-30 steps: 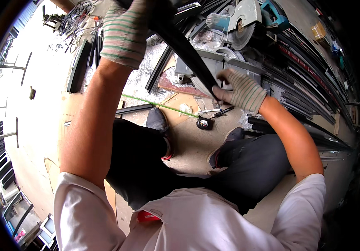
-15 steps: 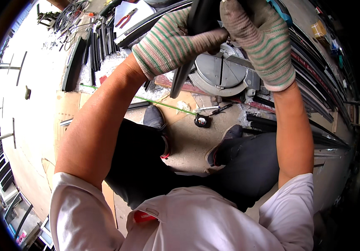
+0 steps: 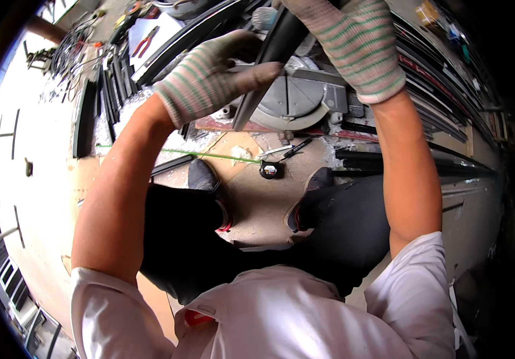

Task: The person measures a metal profile with a tape measure, marks it with a marker, and cuts it using a chop saw. The person repeats this process for multiple profiles, measuring, marking, and cutting each one to size.

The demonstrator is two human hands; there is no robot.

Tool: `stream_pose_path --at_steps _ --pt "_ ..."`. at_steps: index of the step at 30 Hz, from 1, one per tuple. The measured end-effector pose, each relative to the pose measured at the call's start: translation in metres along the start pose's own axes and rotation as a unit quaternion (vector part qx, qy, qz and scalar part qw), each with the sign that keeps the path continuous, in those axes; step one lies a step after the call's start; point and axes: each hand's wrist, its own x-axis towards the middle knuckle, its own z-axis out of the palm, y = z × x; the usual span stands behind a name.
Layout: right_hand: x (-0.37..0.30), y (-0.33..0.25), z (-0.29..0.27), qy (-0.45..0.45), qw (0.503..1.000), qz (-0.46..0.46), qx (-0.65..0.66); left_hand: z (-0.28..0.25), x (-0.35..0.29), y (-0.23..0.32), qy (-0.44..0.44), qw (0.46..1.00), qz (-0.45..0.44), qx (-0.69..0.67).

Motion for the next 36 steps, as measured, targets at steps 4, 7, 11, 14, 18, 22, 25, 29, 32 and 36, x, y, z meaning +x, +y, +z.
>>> stream_pose_path --at_steps 4,7,11,14,18,22,25,29,32,36 --pt "-0.001 -0.004 -0.014 0.024 0.999 0.011 -0.021 -0.009 -0.003 -0.011 -0.025 0.999 -0.035 0.024" --pt "0.002 0.013 -0.032 0.052 0.995 -0.026 -0.076 -0.004 -0.003 -0.011 -0.039 0.997 -0.062 0.032" --pt "-0.001 0.017 -0.038 0.071 0.989 0.005 -0.127 -0.003 -0.001 -0.017 -0.073 0.994 -0.071 0.034" --pt "-0.003 0.021 -0.041 0.055 0.988 0.04 -0.137 -0.002 -0.001 -0.019 -0.077 0.993 -0.087 0.029" --pt "-0.002 0.042 -0.039 0.053 0.989 -0.003 -0.137 -0.002 0.004 -0.022 -0.09 0.992 -0.085 0.024" --pt "-0.004 0.04 -0.048 0.06 0.991 0.05 -0.112 -0.003 0.015 -0.014 -0.136 0.987 -0.048 0.071" --pt "0.0 0.041 -0.04 0.007 0.945 0.173 -0.276 -0.015 0.003 -0.032 -0.113 0.985 -0.057 0.117" --pt "-0.01 0.069 -0.055 0.012 0.909 0.102 -0.405 0.021 0.009 -0.041 -0.119 0.991 -0.005 0.06" --pt "-0.012 0.078 -0.047 0.073 0.913 0.077 -0.394 0.022 0.016 -0.049 -0.176 0.98 -0.002 0.098" --pt "0.002 0.081 -0.037 0.053 0.899 0.071 -0.429 0.005 0.018 -0.061 -0.184 0.974 -0.017 0.134"
